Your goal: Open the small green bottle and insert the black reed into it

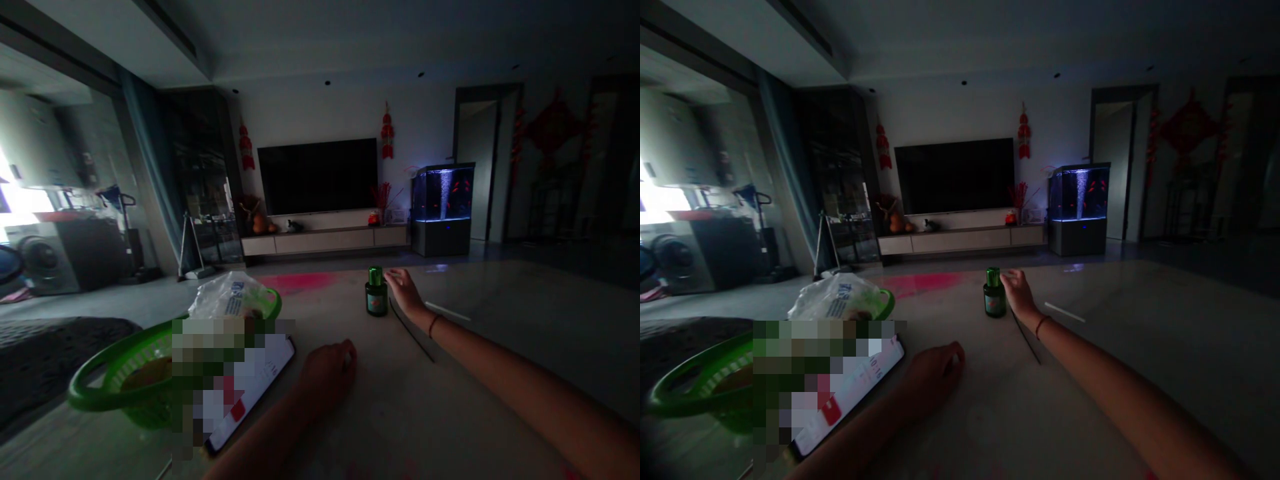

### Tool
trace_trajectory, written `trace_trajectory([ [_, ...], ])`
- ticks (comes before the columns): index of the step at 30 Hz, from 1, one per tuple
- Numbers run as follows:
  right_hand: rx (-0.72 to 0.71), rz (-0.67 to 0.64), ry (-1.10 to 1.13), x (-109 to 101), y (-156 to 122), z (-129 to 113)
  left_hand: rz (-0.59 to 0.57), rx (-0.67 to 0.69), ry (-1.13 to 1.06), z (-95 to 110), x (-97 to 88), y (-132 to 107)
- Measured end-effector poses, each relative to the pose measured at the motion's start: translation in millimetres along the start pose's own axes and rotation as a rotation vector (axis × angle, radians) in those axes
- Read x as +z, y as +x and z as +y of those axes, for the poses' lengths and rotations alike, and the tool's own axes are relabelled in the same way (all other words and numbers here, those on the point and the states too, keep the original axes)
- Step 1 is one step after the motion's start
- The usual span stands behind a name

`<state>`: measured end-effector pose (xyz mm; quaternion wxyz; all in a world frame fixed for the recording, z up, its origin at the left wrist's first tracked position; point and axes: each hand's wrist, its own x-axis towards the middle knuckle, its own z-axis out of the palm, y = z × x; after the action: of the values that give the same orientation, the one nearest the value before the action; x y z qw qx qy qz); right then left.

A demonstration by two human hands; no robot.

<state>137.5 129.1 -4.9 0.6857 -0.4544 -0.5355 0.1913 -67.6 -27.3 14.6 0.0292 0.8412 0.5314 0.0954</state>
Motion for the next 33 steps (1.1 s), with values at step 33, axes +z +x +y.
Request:
trace_trajectory([
  [33,0.031,0.032,-0.262,-25,33,-2,0.01,0.016,0.0,2,-1.4,-1],
])
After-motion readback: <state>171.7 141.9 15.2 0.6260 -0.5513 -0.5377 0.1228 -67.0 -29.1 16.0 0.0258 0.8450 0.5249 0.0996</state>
